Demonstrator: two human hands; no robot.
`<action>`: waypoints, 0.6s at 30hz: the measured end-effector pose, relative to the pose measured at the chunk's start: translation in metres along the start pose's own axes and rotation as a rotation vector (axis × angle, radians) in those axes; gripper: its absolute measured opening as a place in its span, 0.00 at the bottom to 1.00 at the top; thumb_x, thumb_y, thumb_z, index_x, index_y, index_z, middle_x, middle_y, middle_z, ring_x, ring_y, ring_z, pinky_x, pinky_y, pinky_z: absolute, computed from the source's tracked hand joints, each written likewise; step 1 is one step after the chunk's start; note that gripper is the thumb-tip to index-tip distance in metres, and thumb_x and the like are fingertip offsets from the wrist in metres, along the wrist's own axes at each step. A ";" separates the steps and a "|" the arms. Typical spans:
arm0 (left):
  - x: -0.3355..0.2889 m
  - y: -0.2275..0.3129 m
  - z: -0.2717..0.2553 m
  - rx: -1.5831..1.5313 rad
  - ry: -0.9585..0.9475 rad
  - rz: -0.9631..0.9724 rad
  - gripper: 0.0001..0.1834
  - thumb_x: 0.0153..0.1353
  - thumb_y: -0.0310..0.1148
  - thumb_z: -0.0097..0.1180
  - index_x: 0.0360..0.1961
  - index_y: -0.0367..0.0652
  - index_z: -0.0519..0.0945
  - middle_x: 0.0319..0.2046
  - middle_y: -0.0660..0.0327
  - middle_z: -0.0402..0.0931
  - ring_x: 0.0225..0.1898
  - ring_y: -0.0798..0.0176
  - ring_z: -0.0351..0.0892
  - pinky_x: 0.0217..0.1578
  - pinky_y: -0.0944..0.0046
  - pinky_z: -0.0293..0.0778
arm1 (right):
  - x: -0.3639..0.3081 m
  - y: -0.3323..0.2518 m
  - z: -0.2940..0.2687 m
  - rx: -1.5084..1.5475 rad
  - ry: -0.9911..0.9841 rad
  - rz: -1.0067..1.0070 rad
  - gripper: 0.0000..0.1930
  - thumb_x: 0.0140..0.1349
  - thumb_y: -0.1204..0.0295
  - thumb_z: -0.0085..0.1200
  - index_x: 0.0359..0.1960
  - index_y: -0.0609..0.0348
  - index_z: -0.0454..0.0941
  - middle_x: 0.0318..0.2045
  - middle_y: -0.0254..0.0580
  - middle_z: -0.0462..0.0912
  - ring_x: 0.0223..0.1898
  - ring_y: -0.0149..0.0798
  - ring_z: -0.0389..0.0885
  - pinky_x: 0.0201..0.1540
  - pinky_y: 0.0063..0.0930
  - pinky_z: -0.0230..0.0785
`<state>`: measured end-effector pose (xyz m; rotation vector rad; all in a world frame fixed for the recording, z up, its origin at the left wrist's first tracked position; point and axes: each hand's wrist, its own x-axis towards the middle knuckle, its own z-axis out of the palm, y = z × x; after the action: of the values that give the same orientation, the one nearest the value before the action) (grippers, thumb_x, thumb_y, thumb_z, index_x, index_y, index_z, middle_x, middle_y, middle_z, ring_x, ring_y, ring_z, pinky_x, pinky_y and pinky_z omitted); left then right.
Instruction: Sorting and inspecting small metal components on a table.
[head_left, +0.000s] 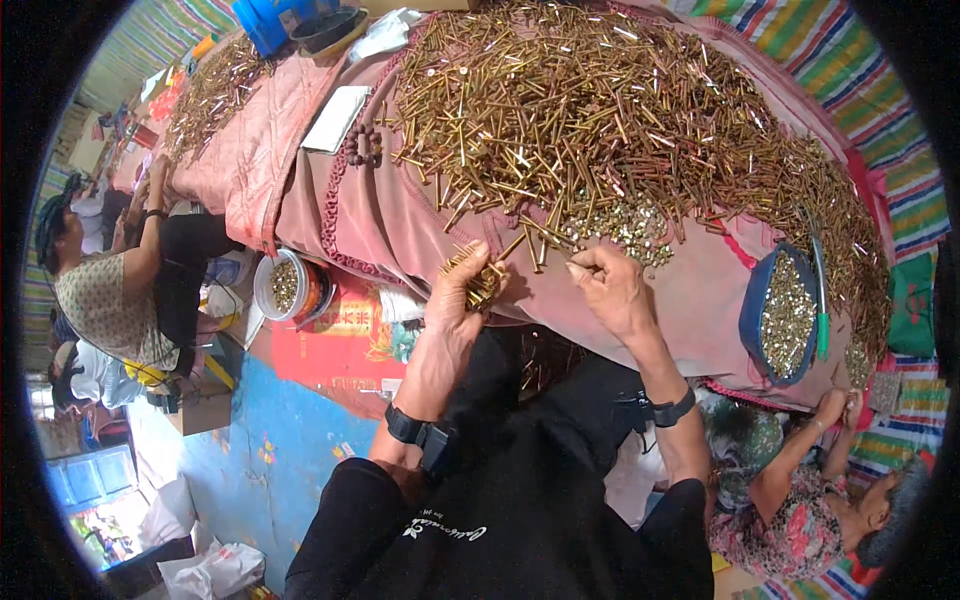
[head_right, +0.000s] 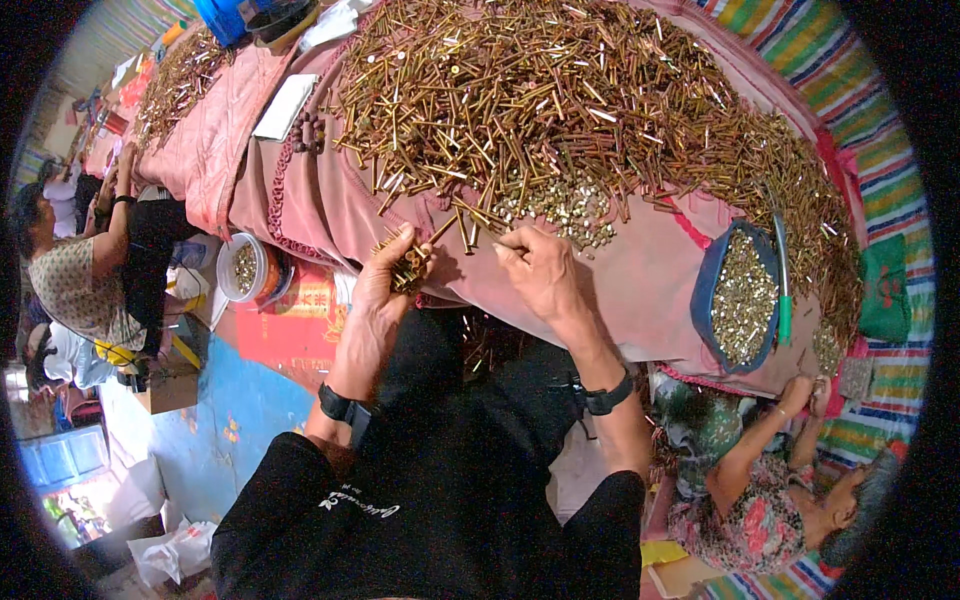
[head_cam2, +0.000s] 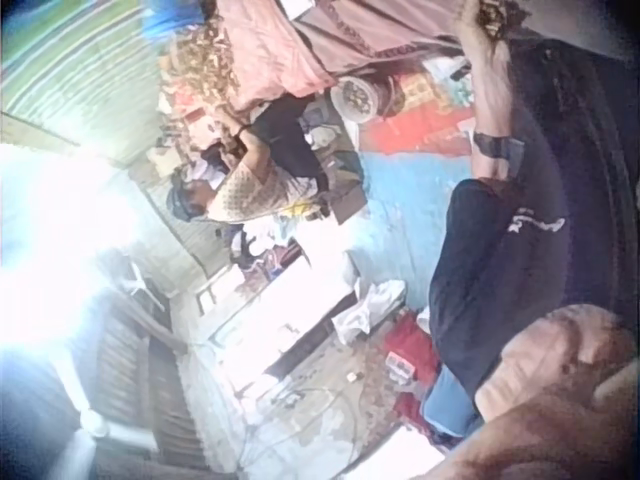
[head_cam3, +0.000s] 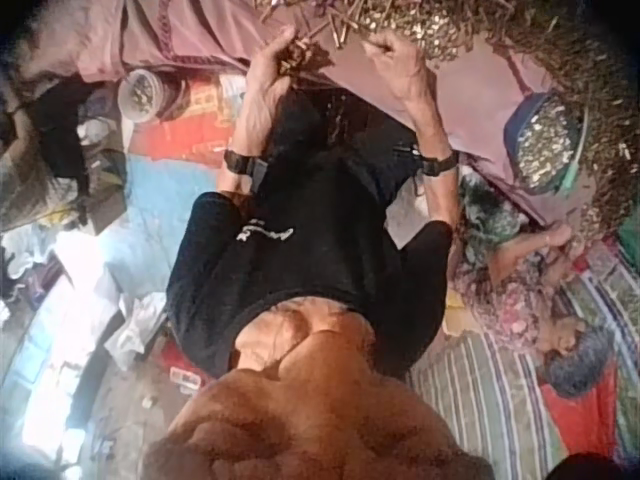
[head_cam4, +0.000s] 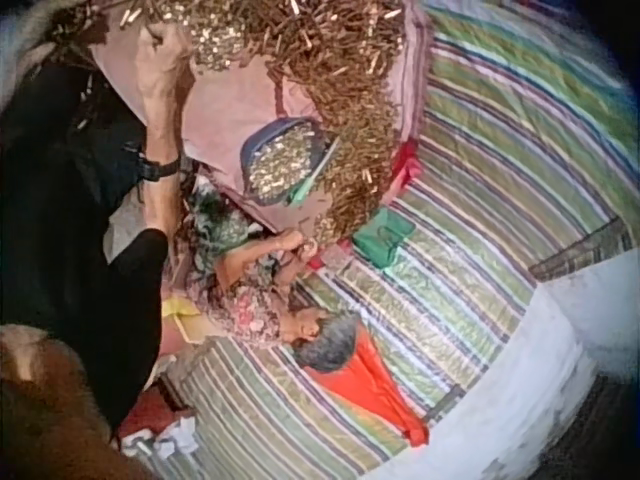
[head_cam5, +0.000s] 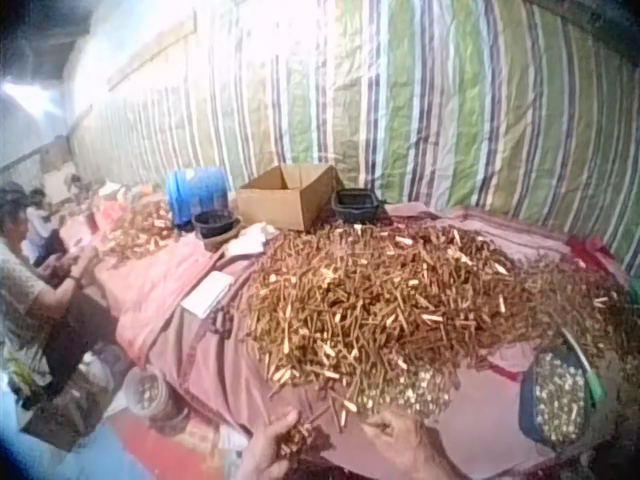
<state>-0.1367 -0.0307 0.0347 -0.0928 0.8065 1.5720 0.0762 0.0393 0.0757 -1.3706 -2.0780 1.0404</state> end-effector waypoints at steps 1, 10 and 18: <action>0.000 -0.003 -0.001 0.014 -0.017 -0.008 0.12 0.59 0.25 0.63 0.42 0.39 0.74 0.33 0.59 0.78 0.33 0.59 0.82 0.32 0.59 0.84 | -0.002 -0.006 0.002 0.000 -0.004 0.007 0.08 0.60 0.70 0.60 0.36 0.62 0.82 0.28 0.38 0.82 0.26 0.27 0.78 0.31 0.25 0.70; -0.003 -0.004 0.010 0.076 0.003 -0.067 0.09 0.60 0.26 0.61 0.41 0.40 0.76 0.35 0.58 0.80 0.33 0.64 0.82 0.29 0.68 0.83 | -0.013 -0.041 0.021 0.053 0.015 -0.320 0.07 0.59 0.71 0.59 0.33 0.63 0.80 0.29 0.43 0.79 0.27 0.41 0.81 0.30 0.30 0.73; 0.016 0.012 0.004 -0.098 -0.019 -0.036 0.06 0.61 0.26 0.59 0.38 0.41 0.75 0.33 0.58 0.81 0.34 0.60 0.84 0.26 0.65 0.84 | -0.076 0.089 0.104 -0.336 -0.626 -0.510 0.05 0.60 0.70 0.55 0.33 0.57 0.78 0.33 0.48 0.77 0.28 0.51 0.78 0.35 0.47 0.73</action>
<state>-0.1490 -0.0141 0.0353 -0.1624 0.7092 1.5756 0.0857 -0.0456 -0.0551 -0.5880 -2.9550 0.9976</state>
